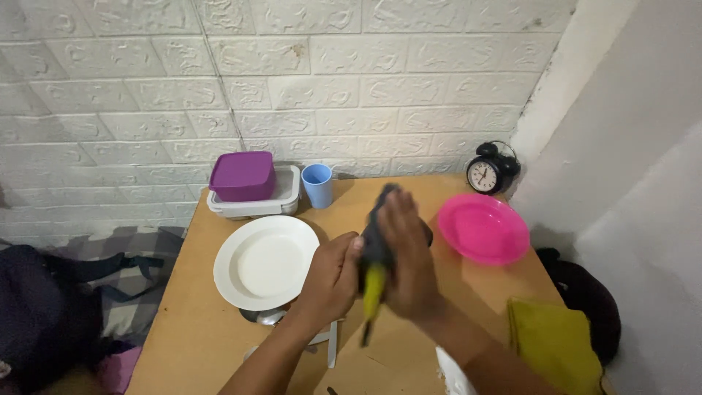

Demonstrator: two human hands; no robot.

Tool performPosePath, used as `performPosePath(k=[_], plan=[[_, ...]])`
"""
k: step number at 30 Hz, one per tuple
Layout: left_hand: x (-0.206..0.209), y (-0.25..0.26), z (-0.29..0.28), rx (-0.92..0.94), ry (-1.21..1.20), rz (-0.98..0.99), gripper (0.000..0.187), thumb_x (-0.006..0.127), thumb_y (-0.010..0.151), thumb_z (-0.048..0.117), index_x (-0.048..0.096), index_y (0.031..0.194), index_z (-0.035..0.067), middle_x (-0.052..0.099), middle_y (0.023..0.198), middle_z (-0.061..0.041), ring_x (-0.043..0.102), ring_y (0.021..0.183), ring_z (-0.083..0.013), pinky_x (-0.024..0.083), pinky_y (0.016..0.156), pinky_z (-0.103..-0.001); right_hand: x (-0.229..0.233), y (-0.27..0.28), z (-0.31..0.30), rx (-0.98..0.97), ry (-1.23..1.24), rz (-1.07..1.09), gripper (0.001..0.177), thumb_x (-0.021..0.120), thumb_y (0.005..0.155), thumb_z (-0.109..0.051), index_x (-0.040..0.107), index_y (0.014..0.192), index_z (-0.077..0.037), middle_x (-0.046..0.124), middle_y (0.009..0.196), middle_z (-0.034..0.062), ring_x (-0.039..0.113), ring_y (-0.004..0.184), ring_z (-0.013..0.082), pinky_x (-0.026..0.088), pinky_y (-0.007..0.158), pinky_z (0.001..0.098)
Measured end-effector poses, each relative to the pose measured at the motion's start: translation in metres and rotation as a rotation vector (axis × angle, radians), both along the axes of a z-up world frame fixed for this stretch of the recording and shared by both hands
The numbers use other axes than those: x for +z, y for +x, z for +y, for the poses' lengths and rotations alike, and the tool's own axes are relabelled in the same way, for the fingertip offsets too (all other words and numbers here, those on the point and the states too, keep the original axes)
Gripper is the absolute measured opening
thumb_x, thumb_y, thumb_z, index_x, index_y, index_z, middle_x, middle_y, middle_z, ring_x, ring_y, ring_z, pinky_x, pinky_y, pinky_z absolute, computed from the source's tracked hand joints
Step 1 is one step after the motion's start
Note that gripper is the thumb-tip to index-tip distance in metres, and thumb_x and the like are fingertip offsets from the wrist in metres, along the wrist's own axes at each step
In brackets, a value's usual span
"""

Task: Wipe and dry various plates and bowls using a cloth.

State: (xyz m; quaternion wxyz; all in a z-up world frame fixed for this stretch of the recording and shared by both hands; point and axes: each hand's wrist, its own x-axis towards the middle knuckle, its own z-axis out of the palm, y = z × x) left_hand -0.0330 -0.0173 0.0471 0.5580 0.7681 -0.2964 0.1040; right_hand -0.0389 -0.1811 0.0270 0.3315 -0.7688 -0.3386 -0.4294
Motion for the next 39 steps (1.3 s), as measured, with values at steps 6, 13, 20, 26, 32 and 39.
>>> performPosePath(k=[6, 13, 20, 26, 32, 39], plan=[[-0.032, 0.027, 0.014, -0.114, -0.195, 0.028, 0.053, 0.033, 0.11, 0.029, 0.068, 0.078, 0.005, 0.066, 0.066, -0.014, 0.06, 0.065, -0.0207, 0.051, 0.063, -0.04, 0.004, 0.021, -0.024, -0.065, -0.006, -0.082, 0.062, 0.037, 0.103, -0.038, 0.052, 0.146, 0.003, 0.045, 0.156, 0.0262, 0.036, 0.147, 0.0514, 0.029, 0.122, 0.0605], [0.041, -0.008, -0.01, 0.517, -0.884, 0.564, 0.071, 0.038, 0.103, 0.054, 0.061, 0.128, -0.01, 0.063, 0.126, -0.028, 0.055, 0.123, -0.033, 0.034, 0.115, -0.051, -0.003, 0.039, -0.005, 0.537, 1.362, 0.946, 0.049, 0.046, 0.106, -0.043, 0.067, 0.135, -0.009, 0.071, 0.132, 0.0083, 0.068, 0.114, 0.0228, 0.046, 0.111, 0.0395], [-0.014, 0.013, -0.016, 0.606, -0.587, 0.516, 0.075, 0.034, 0.106, 0.052, 0.048, 0.145, -0.01, 0.045, 0.151, -0.037, 0.035, 0.147, -0.0463, 0.021, 0.125, -0.053, -0.021, 0.001, 0.017, 0.027, -0.154, 0.147, 0.061, 0.052, 0.096, -0.019, 0.043, 0.154, -0.001, 0.03, 0.165, 0.0236, 0.023, 0.152, 0.0509, 0.019, 0.125, 0.0604], [-0.065, 0.028, -0.008, -0.05, -0.301, 0.131, 0.049, 0.037, 0.11, 0.03, 0.074, 0.11, -0.001, 0.076, 0.103, -0.022, 0.07, 0.103, -0.0261, 0.053, 0.095, -0.049, -0.008, 0.031, -0.045, -0.006, -0.103, 0.079, 0.065, 0.03, 0.107, -0.051, 0.049, 0.152, -0.009, 0.042, 0.161, 0.0185, 0.033, 0.15, 0.0469, 0.016, 0.127, 0.0571], [-0.063, 0.037, 0.018, -0.088, -0.565, 0.186, 0.055, 0.028, 0.11, 0.035, 0.073, 0.099, 0.005, 0.075, 0.089, -0.013, 0.068, 0.086, -0.0202, 0.052, 0.085, -0.045, -0.022, 0.036, -0.031, 0.38, 0.413, 0.386, 0.079, 0.044, 0.102, -0.047, 0.025, 0.161, 0.001, 0.02, 0.17, 0.02, 0.022, 0.156, 0.0358, 0.016, 0.128, 0.0486], [-0.024, 0.026, -0.003, 0.582, -0.665, 0.414, 0.059, 0.034, 0.101, 0.048, 0.061, 0.135, 0.007, 0.065, 0.134, -0.009, 0.055, 0.124, -0.0164, 0.043, 0.11, -0.034, -0.038, -0.01, 0.026, 0.117, -0.013, 0.239, 0.072, 0.054, 0.1, -0.021, 0.022, 0.16, 0.0, 0.017, 0.17, 0.0256, 0.012, 0.159, 0.0487, 0.013, 0.131, 0.0581]])
